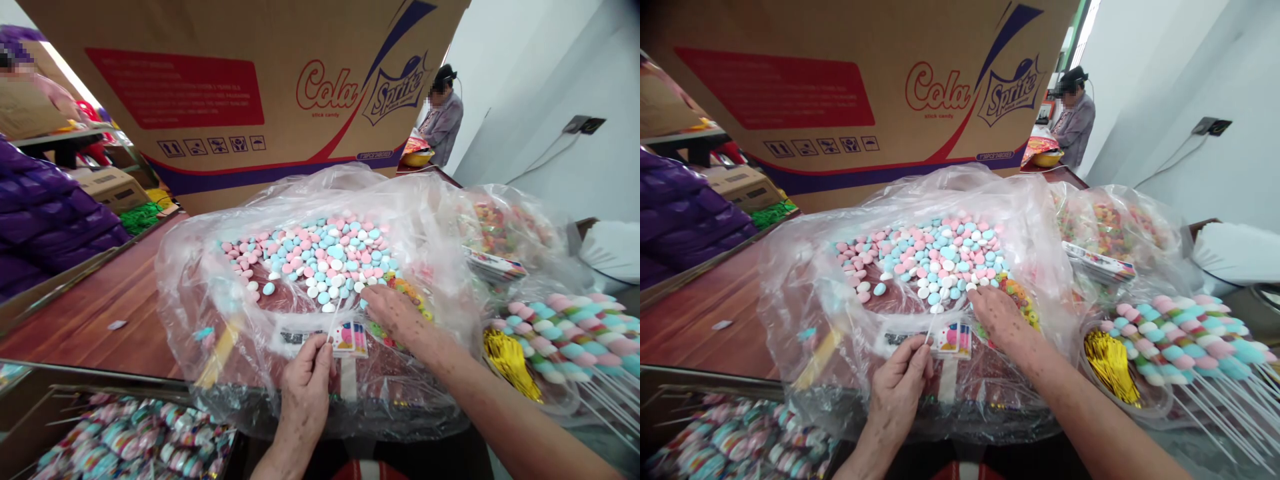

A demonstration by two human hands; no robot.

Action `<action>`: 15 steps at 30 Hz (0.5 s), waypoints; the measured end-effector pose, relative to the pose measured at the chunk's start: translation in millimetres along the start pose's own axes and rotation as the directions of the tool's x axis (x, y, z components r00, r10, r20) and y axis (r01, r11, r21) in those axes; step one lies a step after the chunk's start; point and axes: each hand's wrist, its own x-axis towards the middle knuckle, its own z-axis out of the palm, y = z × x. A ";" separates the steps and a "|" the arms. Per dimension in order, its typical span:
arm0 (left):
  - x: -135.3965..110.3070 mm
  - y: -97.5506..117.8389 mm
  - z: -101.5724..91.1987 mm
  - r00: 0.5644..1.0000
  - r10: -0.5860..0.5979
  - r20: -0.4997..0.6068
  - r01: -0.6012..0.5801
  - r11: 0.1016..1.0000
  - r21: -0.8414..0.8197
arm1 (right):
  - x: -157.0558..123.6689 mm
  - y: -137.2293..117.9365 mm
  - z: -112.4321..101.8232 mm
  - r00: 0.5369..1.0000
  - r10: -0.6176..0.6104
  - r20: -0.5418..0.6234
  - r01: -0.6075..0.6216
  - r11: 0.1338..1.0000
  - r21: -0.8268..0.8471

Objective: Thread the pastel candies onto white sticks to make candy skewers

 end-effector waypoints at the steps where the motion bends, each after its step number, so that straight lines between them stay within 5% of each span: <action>1: -0.1 0.6 0.1 1.000 0.001 0.002 -0.001 1.000 -0.002 | -1.0 -0.6 2.0 1.000 -0.016 -0.002 0.016 1.000 -0.006; 7: 0.4 1.1 -0.6 0.999 0.052 0.015 -0.053 0.997 0.047 | -3.3 -5.0 5.7 0.998 -0.039 -0.048 0.042 0.998 0.052; 10: 2.1 -1.6 -1.5 0.998 0.045 0.044 -0.050 0.994 0.100 | 0.0 -1.7 1.6 0.991 0.096 -0.097 -0.065 0.956 0.285; 12: 3.3 -3.8 -2.2 0.997 0.028 0.067 -0.036 0.992 0.123 | 2.0 2.0 -3.5 0.963 0.257 -0.083 -0.159 0.787 0.596; 15: 4.4 -5.7 -2.2 0.994 0.045 0.104 -0.063 0.983 0.171 | 3.0 5.4 -12.7 0.927 0.366 0.087 -0.174 0.213 0.961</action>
